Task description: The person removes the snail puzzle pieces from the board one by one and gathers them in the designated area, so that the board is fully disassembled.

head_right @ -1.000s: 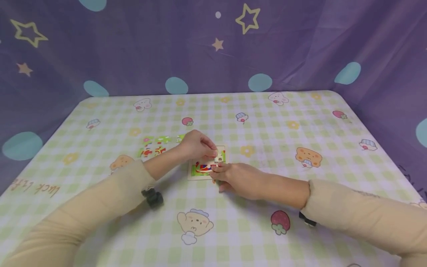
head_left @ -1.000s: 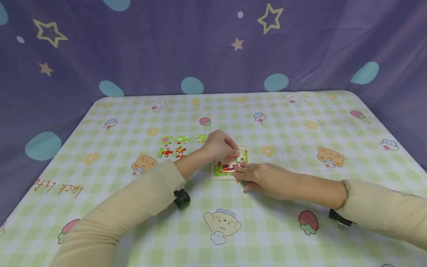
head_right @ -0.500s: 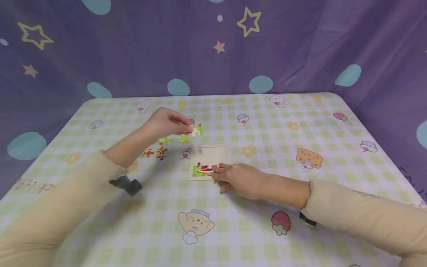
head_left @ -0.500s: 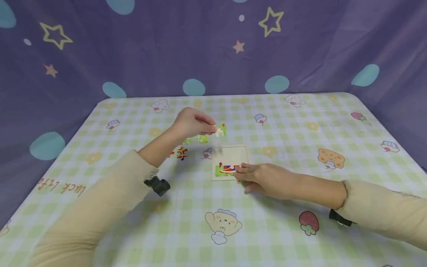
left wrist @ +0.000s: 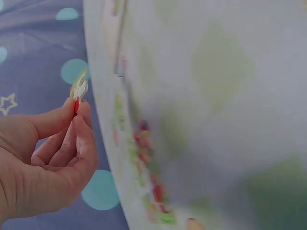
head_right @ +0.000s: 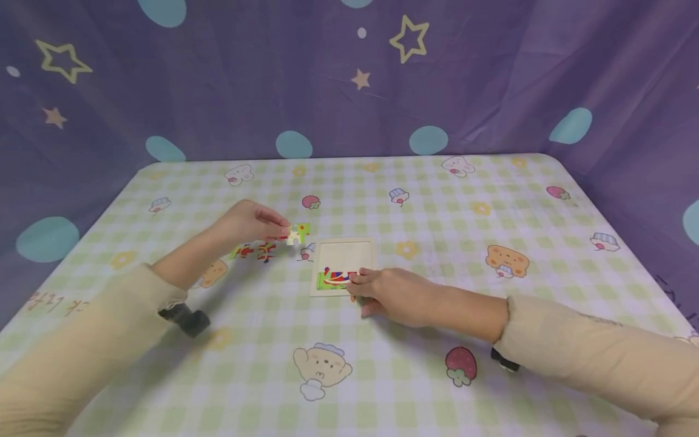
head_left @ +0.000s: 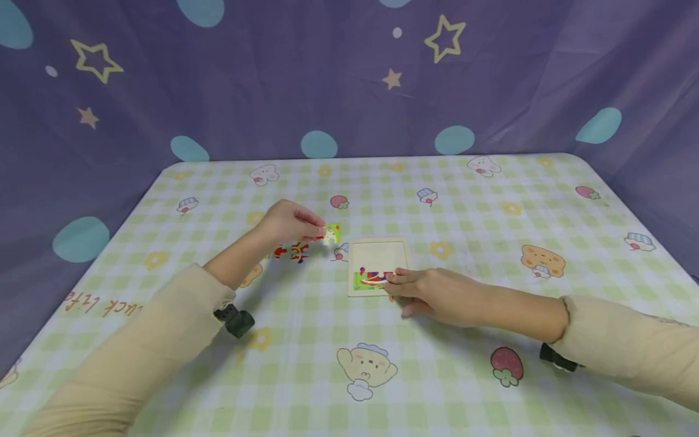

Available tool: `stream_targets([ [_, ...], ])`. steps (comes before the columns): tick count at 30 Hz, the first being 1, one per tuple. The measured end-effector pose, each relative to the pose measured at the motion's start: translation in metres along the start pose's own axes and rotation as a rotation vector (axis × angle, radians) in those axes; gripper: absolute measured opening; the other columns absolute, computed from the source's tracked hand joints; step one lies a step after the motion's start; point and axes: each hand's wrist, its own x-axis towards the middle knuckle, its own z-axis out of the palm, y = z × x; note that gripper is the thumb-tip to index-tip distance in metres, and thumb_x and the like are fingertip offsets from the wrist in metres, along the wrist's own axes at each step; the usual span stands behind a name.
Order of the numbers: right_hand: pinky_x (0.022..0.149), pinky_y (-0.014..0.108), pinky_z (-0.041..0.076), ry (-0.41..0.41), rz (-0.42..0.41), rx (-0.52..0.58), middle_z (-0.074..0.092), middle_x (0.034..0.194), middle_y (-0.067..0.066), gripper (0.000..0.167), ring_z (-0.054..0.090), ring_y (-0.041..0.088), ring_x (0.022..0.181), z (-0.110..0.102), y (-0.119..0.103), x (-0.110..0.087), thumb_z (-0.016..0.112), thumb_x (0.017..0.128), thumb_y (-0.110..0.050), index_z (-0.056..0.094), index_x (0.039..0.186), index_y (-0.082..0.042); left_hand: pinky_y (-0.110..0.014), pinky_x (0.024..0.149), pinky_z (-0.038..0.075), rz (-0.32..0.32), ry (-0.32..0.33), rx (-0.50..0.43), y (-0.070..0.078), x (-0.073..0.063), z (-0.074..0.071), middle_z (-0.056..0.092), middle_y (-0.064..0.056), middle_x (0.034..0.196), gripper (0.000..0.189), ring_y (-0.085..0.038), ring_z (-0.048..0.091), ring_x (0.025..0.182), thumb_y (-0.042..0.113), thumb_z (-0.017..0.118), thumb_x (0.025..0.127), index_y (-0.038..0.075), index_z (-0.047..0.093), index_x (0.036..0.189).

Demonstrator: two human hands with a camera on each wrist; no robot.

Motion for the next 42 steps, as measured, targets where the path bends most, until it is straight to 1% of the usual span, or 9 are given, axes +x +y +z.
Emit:
stream_targets([
  [6, 0.102, 0.044, 0.047, -0.005, 0.007, 0.006, 0.059, 0.135, 0.011, 0.048, 0.052, 0.031, 0.131, 0.001, 0.001, 0.0, 0.066, 0.089, -0.022, 0.057, 0.132, -0.003, -0.024, 0.069, 0.054, -0.001, -0.022, 0.046, -0.017, 0.004, 0.009, 0.075, -0.01, 0.099, 0.026, -0.007, 0.066, 0.069, 0.018, 0.072, 0.086, 0.003, 0.072, 0.107],
  [8, 0.102, 0.044, 0.047, -0.008, 0.008, 0.006, 0.059, 0.135, 0.011, 0.049, 0.051, 0.031, 0.131, 0.0, 0.0, 0.0, 0.067, 0.089, -0.023, 0.057, 0.132, -0.002, -0.021, 0.064, 0.052, 0.022, -0.009, 0.071, -0.021, 0.005, 0.012, 0.075, -0.01, 0.096, 0.025, -0.004, 0.064, 0.065, 0.017, 0.073, 0.085, 0.003, 0.073, 0.104],
  [12, 0.102, 0.044, 0.047, -0.007, 0.009, 0.004, 0.058, 0.136, 0.012, 0.05, 0.051, 0.031, 0.131, 0.0, 0.0, 0.0, 0.067, 0.088, -0.023, 0.057, 0.132, -0.003, -0.018, 0.06, 0.046, 0.087, 0.059, 0.153, -0.025, 0.006, 0.018, 0.075, -0.009, 0.09, 0.021, -0.004, 0.057, 0.062, 0.019, 0.075, 0.082, 0.005, 0.075, 0.098],
  [14, 0.101, 0.044, 0.047, -0.003, 0.006, 0.003, 0.058, 0.136, 0.012, 0.05, 0.052, 0.031, 0.131, 0.0, 0.0, 0.0, 0.067, 0.088, -0.023, 0.057, 0.132, -0.003, -0.018, 0.062, 0.044, 0.128, 0.097, 0.206, -0.024, 0.006, 0.021, 0.076, -0.008, 0.09, 0.019, -0.006, 0.057, 0.064, 0.02, 0.076, 0.082, 0.007, 0.076, 0.095],
  [19, 0.101, 0.044, 0.047, -0.003, 0.005, 0.009, 0.058, 0.137, 0.012, 0.05, 0.051, 0.031, 0.131, 0.001, 0.001, -0.001, 0.067, 0.089, -0.025, 0.056, 0.133, -0.004, -0.02, 0.067, 0.045, 0.178, 0.143, 0.251, -0.021, 0.004, 0.027, 0.075, -0.009, 0.091, 0.014, -0.013, 0.062, 0.071, 0.017, 0.075, 0.083, 0.007, 0.076, 0.092],
  [24, 0.102, 0.044, 0.047, -0.012, 0.016, 0.013, 0.057, 0.137, 0.011, 0.051, 0.05, 0.03, 0.133, 0.001, 0.002, -0.001, 0.067, 0.088, -0.026, 0.056, 0.133, -0.004, -0.024, 0.069, 0.049, 0.178, 0.184, 0.239, -0.021, 0.004, 0.033, 0.074, -0.01, 0.09, 0.012, -0.017, 0.063, 0.075, 0.014, 0.075, 0.083, 0.007, 0.075, 0.091],
  [29, 0.103, 0.043, 0.046, -0.023, 0.022, 0.02, 0.056, 0.138, 0.011, 0.052, 0.049, 0.03, 0.134, 0.001, 0.0, 0.0, 0.068, 0.088, -0.026, 0.056, 0.133, -0.004, -0.027, 0.07, 0.05, 0.206, 0.233, 0.244, -0.023, 0.002, 0.039, 0.073, -0.012, 0.087, 0.009, -0.019, 0.064, 0.075, 0.011, 0.074, 0.082, 0.005, 0.074, 0.088],
  [33, 0.104, 0.043, 0.045, -0.03, 0.03, 0.014, 0.056, 0.139, 0.01, 0.053, 0.047, 0.028, 0.135, 0.002, 0.0, 0.0, 0.068, 0.087, -0.027, 0.056, 0.134, -0.004, -0.026, 0.068, 0.05, 0.222, 0.234, 0.252, -0.023, 0.001, 0.039, 0.073, -0.012, 0.086, 0.008, -0.02, 0.065, 0.075, 0.011, 0.074, 0.083, 0.004, 0.074, 0.087],
  [42, 0.105, 0.043, 0.045, -0.034, 0.036, 0.007, 0.055, 0.139, 0.01, 0.054, 0.047, 0.029, 0.135, 0.002, 0.0, -0.001, 0.068, 0.087, -0.028, 0.055, 0.134, -0.005, -0.027, 0.069, 0.051, 0.213, 0.246, 0.253, -0.02, -0.001, 0.039, 0.074, -0.012, 0.085, 0.007, -0.019, 0.064, 0.073, 0.011, 0.075, 0.081, 0.005, 0.074, 0.086],
])
